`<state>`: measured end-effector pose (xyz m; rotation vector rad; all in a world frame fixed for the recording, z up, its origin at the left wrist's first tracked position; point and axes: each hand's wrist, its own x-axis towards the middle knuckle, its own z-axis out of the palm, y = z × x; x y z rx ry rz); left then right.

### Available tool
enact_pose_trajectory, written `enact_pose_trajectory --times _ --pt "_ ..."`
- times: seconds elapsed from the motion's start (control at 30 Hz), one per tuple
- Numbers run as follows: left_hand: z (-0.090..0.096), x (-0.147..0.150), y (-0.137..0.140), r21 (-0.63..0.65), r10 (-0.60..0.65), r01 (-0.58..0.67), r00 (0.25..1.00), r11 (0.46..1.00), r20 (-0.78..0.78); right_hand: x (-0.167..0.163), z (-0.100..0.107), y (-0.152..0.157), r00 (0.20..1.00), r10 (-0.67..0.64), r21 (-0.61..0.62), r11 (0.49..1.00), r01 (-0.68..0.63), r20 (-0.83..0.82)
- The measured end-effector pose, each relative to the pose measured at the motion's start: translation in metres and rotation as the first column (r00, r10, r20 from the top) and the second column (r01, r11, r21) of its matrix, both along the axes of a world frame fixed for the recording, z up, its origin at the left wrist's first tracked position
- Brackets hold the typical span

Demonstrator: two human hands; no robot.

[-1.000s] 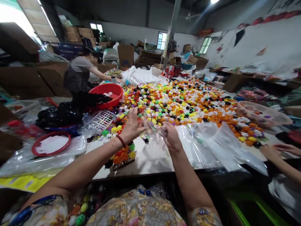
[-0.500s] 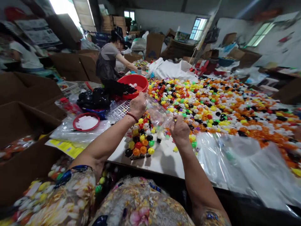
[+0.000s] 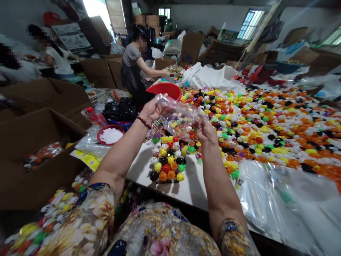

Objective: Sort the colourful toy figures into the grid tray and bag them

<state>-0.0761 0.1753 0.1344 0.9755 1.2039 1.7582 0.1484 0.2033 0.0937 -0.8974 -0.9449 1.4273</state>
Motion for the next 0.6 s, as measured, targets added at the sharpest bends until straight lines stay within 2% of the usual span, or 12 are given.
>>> enact_pose_trajectory --times 0.07,0.1,0.17,0.23,0.3,0.37,0.43,0.5,0.6 --pt "0.019 -0.002 -0.009 0.157 0.028 -0.039 0.997 0.987 0.074 -0.006 0.015 -0.001 0.979 0.078 0.083 0.995 -0.063 -0.19" --pt "0.023 -0.002 -0.016 0.213 0.04 -0.059 0.995 0.975 0.095 -0.006 0.019 -0.005 0.969 0.108 0.124 0.989 -0.082 -0.222" --pt "0.019 -0.003 -0.035 0.242 0.06 -0.086 0.992 0.966 0.11 -0.003 0.015 -0.018 0.966 0.145 0.156 0.981 -0.113 -0.213" --pt "-0.004 -0.005 -0.053 0.159 0.06 -0.075 0.994 0.984 0.097 0.003 -0.004 -0.035 0.97 0.159 0.114 0.984 -0.139 -0.185" --pt "-0.037 -0.007 -0.065 0.069 0.017 -0.022 0.998 0.997 0.066 0.008 -0.034 -0.051 0.971 0.172 0.02 0.985 -0.171 -0.163" --pt "-0.068 -0.008 -0.069 -0.001 -0.01 0.01 0.998 1.0 0.061 0.011 -0.063 -0.062 0.971 0.194 -0.103 0.972 -0.209 -0.141" --pt "-0.089 -0.008 -0.067 -0.034 0.001 0.001 0.997 0.999 0.071 0.01 -0.083 -0.062 0.971 0.206 -0.211 0.951 -0.228 -0.123" --pt "-0.1 -0.008 -0.06 -0.057 0.035 -0.031 0.996 0.998 0.085 0.005 -0.09 -0.052 0.977 0.177 -0.275 0.939 -0.204 -0.119" --pt "-0.107 -0.009 -0.049 -0.114 0.063 -0.053 0.994 0.992 0.088 -0.005 -0.083 -0.026 0.983 0.079 -0.286 0.95 -0.125 -0.168"
